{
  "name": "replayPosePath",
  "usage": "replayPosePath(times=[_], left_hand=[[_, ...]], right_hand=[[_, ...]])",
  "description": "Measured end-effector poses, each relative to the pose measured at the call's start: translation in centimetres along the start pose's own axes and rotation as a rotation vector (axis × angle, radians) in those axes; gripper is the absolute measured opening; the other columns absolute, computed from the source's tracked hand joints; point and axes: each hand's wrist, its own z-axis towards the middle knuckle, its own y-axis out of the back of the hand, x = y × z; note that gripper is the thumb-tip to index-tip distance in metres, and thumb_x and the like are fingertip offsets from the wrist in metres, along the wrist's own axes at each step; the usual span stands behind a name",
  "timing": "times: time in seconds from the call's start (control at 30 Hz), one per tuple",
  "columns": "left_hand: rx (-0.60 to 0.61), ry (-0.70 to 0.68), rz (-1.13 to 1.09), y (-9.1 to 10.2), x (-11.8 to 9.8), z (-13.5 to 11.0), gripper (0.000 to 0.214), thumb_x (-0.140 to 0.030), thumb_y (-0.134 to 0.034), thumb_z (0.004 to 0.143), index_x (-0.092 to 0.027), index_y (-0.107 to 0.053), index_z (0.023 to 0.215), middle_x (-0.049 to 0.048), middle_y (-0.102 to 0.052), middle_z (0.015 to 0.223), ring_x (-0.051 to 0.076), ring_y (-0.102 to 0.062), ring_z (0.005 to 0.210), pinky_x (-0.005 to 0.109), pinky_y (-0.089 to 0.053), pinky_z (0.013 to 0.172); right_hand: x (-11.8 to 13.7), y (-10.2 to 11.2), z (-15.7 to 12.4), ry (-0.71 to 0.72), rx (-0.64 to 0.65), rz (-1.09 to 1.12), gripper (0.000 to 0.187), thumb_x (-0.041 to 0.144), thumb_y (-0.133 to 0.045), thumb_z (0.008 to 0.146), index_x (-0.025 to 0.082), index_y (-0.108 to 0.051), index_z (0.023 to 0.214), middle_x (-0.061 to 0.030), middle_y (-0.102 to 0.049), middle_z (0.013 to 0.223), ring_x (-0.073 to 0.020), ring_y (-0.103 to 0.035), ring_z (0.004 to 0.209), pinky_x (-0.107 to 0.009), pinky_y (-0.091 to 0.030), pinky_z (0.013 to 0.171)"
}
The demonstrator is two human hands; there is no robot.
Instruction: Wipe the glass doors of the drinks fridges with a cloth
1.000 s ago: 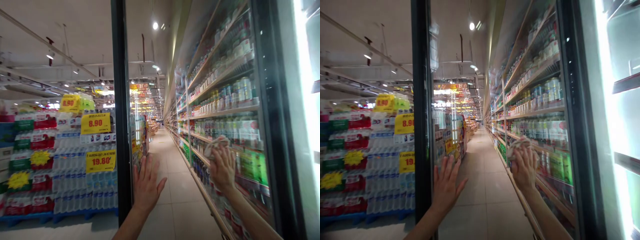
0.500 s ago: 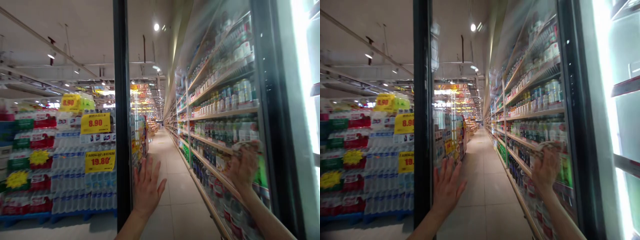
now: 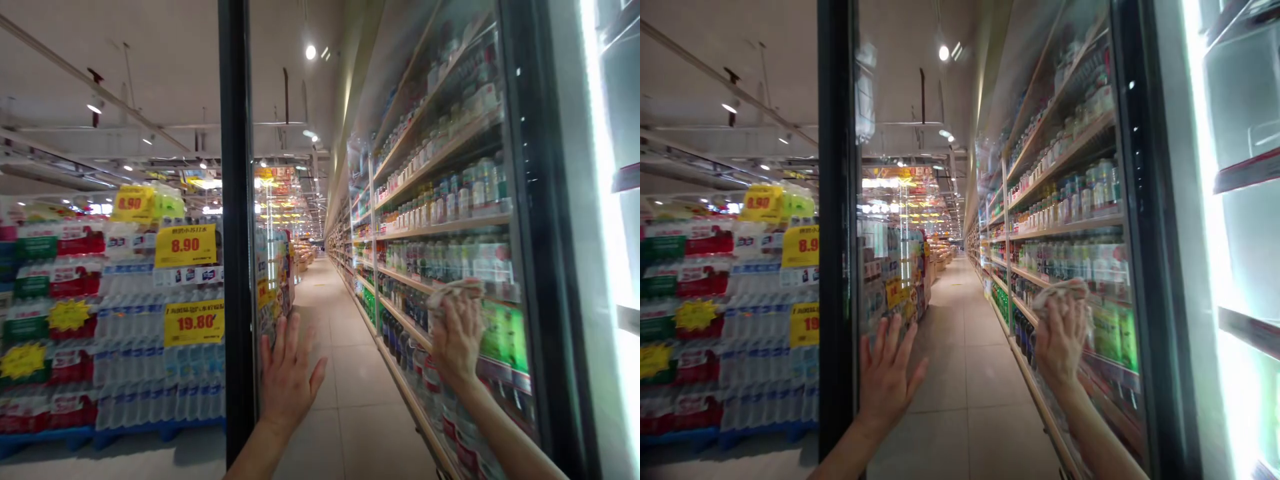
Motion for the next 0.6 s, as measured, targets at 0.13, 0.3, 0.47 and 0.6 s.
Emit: replayPosePath(times=[0.13,0.3,0.47,0.6], left_hand=[[-0.009,-0.004,-0.004,-0.1,0.2,-0.1,0.072,-0.027,-0.058,0.081,-0.019,-0.022,0.143,0.0144,-0.028,0.146,0.029,-0.015,0.139,0.054,-0.014,0.111],[0.000,0.000,-0.021,-0.1,0.2,0.0,0.072,-0.027,-0.057,0.081,-0.020,-0.022,0.143,0.0140,-0.029,0.146,0.029,-0.015,0.139,0.054,-0.014,0.111],[-0.001,0.018,-0.037,-0.1,0.1,-0.1,0.071,-0.027,-0.057,0.081,-0.021,-0.023,0.143,0.0128,-0.029,0.146,0.028,-0.016,0.139,0.054,-0.013,0.111],[0.000,-0.001,-0.030,-0.1,0.1,-0.2,0.072,-0.026,-0.057,0.081,-0.020,-0.021,0.143,0.0130,-0.027,0.147,0.029,-0.016,0.139,0.053,-0.013,0.112]], right_hand=[[3.9,0.5,-2.6,0.382,0.266,0.135,0.046,0.016,-0.050,0.080,0.031,-0.052,0.123,-0.0040,-0.034,0.145,-0.0295,-0.029,0.135,-0.056,-0.026,0.107],[1.1,0.5,-0.7,0.000,-0.041,0.003,0.046,0.020,-0.044,0.085,0.024,-0.045,0.131,-0.0117,-0.033,0.146,-0.0316,-0.030,0.134,-0.060,-0.029,0.103],[1.0,0.9,-1.2,0.263,0.170,0.071,0.044,0.018,-0.046,0.083,0.028,-0.050,0.125,-0.0068,-0.035,0.145,-0.0301,-0.029,0.135,-0.057,-0.028,0.105],[-0.3,0.6,-1.0,0.178,0.078,0.034,0.042,0.021,-0.046,0.083,0.026,-0.051,0.124,-0.0088,-0.038,0.143,-0.0300,-0.032,0.133,-0.057,-0.028,0.105]])
